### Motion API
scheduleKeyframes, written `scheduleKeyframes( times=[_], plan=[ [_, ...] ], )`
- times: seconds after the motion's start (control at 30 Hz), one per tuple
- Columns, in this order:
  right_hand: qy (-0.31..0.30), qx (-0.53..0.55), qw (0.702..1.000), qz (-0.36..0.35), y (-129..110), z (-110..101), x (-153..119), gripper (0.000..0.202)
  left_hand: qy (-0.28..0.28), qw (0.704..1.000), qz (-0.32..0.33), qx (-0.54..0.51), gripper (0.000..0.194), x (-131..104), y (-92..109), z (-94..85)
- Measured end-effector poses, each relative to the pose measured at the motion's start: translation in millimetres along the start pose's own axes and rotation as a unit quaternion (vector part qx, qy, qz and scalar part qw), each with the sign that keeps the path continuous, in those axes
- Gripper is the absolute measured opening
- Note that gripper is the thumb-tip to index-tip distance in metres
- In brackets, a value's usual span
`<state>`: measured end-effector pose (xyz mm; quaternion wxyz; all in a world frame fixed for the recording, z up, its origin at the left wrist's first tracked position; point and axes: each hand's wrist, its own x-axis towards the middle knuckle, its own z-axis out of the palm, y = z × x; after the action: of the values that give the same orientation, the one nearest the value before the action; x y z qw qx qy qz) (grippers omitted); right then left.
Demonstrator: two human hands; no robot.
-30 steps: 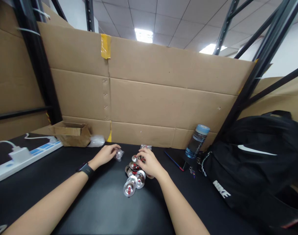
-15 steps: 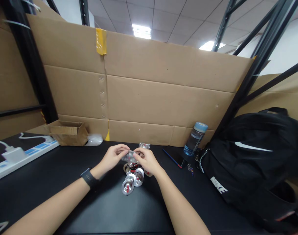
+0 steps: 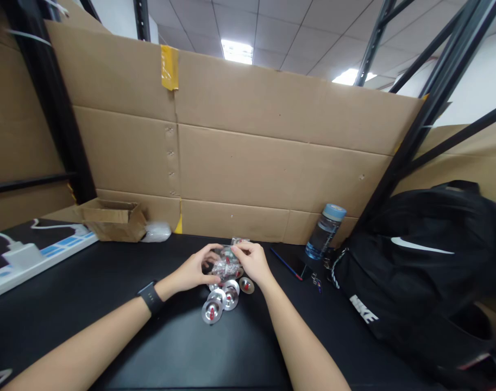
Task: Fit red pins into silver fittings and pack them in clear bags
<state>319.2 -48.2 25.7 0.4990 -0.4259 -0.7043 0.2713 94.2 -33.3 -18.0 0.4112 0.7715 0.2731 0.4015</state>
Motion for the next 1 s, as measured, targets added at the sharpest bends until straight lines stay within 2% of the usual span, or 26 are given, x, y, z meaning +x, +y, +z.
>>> scheduleKeyframes(
  times=[0.27, 0.4, 0.5, 0.6, 0.77, 0.87, 0.93, 1.0],
  plan=[
    [0.053, 0.02, 0.998, 0.019, -4, -5, 1, 0.031, -0.004, 0.998, -0.003, 0.057, 0.066, -1, 1, 1.4],
    [0.128, 0.022, 0.991, 0.023, -4, -8, 2, 0.037, 0.011, 0.997, -0.004, 0.072, 0.059, -1, 1, 0.5],
    [0.168, 0.036, 0.985, 0.015, -2, -12, 4, 0.04, 0.048, 0.996, 0.006, 0.076, 0.048, 1, 1, 0.0],
    [0.146, 0.054, 0.988, 0.009, -3, -12, 4, 0.041, 0.085, 0.996, 0.003, 0.008, 0.043, 4, 3, 1.0],
    [0.044, 0.047, 0.998, 0.015, -7, 0, -2, 0.04, 0.091, 0.981, -0.016, -0.172, 0.036, 6, 14, 4.9],
    [0.038, 0.026, 0.999, -0.002, -8, 9, -6, 0.036, 0.067, 0.976, -0.011, -0.208, 0.033, 4, 22, 7.3],
    [0.041, 0.025, 0.999, -0.007, -8, 13, -9, 0.035, 0.056, 0.977, -0.006, -0.206, 0.039, 2, 25, 9.0],
    [0.045, 0.033, 0.998, -0.009, -7, 16, -11, 0.033, 0.073, 0.98, -0.002, -0.187, 0.043, 0, 26, 10.3]
  ],
)
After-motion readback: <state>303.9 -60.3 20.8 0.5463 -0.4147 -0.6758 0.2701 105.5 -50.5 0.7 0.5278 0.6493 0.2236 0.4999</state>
